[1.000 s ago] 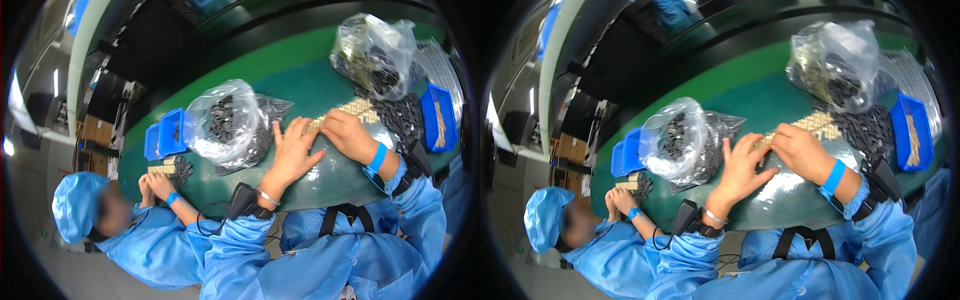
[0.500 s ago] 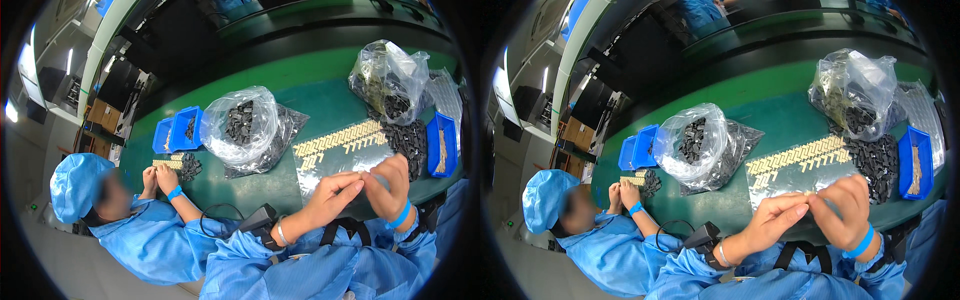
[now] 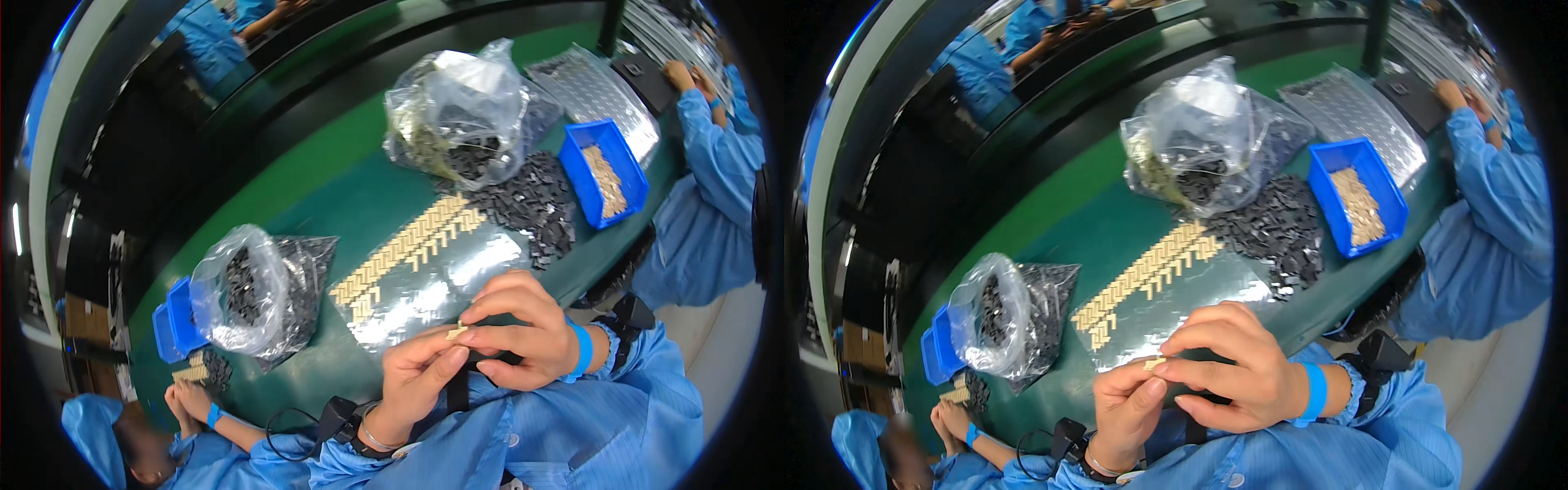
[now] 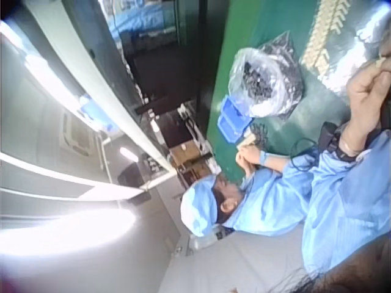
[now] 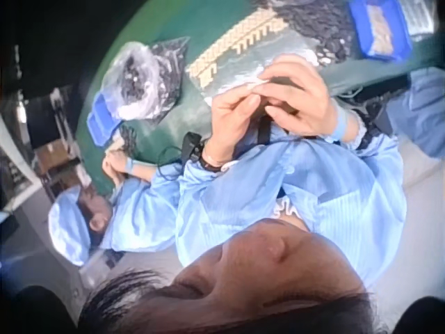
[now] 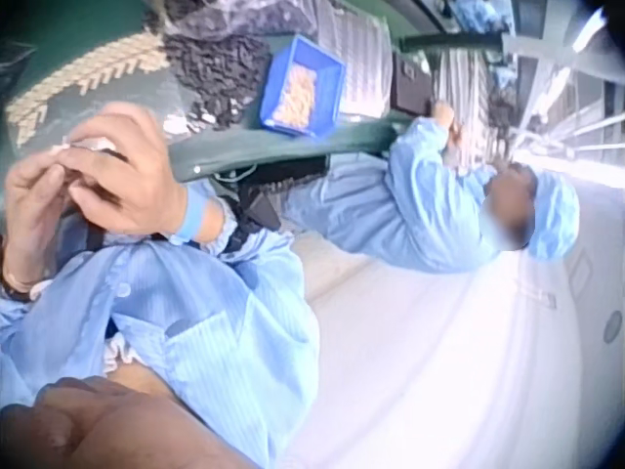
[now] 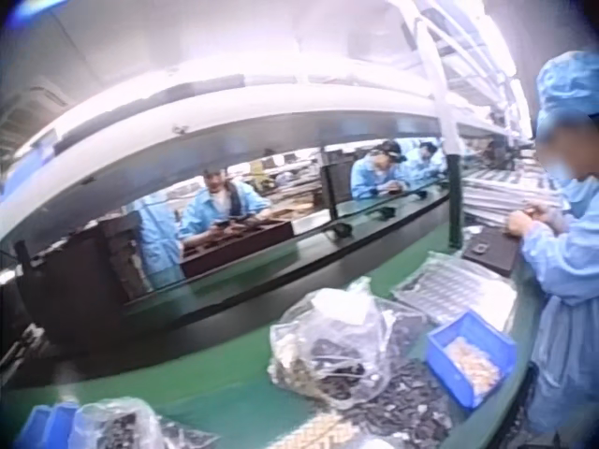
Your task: Assembling small black plastic components with beige inserts on a factory production line.
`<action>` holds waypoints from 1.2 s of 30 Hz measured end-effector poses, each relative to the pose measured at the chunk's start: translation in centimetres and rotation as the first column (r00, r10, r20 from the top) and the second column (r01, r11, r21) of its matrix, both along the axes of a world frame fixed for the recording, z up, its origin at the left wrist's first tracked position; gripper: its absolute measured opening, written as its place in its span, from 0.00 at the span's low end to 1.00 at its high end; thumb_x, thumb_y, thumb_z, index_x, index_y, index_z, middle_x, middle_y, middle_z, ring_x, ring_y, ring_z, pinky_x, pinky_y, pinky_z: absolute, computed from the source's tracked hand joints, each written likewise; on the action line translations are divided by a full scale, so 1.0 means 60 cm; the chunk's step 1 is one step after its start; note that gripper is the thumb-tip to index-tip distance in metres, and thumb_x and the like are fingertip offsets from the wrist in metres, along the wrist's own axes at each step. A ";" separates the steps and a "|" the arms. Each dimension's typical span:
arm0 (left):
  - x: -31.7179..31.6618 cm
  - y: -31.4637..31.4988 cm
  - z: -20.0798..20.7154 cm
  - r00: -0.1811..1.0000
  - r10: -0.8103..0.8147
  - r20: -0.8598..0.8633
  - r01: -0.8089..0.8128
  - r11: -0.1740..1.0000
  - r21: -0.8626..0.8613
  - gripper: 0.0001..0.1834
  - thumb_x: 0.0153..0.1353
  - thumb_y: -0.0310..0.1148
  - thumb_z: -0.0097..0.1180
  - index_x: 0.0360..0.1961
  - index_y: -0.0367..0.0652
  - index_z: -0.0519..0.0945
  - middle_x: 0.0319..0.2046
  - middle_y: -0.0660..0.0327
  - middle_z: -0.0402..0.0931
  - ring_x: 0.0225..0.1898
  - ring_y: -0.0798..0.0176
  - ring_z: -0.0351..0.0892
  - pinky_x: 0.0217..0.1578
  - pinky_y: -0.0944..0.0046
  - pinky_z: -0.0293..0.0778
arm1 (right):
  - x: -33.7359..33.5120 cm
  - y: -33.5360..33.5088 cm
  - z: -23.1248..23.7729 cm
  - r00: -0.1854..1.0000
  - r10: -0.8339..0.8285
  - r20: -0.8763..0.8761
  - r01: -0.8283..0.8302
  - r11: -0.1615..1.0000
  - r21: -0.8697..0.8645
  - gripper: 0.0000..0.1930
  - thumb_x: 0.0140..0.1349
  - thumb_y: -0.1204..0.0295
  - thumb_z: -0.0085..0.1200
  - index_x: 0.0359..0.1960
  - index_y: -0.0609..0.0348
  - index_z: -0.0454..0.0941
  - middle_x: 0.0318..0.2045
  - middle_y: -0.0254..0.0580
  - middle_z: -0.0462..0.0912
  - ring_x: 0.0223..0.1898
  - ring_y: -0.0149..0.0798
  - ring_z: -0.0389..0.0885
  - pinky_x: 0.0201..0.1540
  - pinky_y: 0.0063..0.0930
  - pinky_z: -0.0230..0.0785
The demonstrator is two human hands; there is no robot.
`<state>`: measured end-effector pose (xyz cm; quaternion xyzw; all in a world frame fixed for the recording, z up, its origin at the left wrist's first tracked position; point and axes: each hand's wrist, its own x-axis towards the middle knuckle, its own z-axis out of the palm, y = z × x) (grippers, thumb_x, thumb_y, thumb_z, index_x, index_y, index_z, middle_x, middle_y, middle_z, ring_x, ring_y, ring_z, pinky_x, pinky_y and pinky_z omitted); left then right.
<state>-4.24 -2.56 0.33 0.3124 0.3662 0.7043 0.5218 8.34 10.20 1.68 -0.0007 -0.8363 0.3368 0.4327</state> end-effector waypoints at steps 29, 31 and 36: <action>0.029 0.021 0.010 0.757 0.142 -0.637 -0.298 0.944 -0.144 0.04 0.53 0.17 0.54 0.31 0.28 0.79 0.25 0.53 0.79 0.26 0.65 0.80 0.28 0.72 0.74 | 0.017 0.027 -0.016 0.979 0.008 0.206 -0.012 1.000 0.016 0.04 0.54 0.71 0.57 0.28 0.57 0.76 0.34 0.33 0.77 0.34 0.35 0.74 0.38 0.30 0.61; 0.027 0.020 0.007 0.756 0.130 -0.641 -0.282 0.949 -0.140 0.04 0.54 0.17 0.54 0.30 0.28 0.79 0.25 0.53 0.79 0.26 0.65 0.80 0.28 0.71 0.74 | 0.018 0.029 -0.018 0.976 0.029 0.214 -0.026 1.000 -0.016 0.04 0.55 0.71 0.56 0.27 0.57 0.75 0.34 0.33 0.77 0.35 0.35 0.74 0.39 0.31 0.61; 0.029 0.009 0.000 0.927 0.172 -0.334 -0.257 0.938 -0.231 0.06 0.58 0.20 0.51 0.33 0.26 0.77 0.28 0.50 0.79 0.27 0.61 0.80 0.31 0.68 0.76 | 0.019 0.045 -0.020 0.979 0.109 0.171 -0.007 0.863 -0.506 0.03 0.54 0.76 0.53 0.29 0.61 0.73 0.30 0.39 0.76 0.32 0.39 0.75 0.34 0.29 0.66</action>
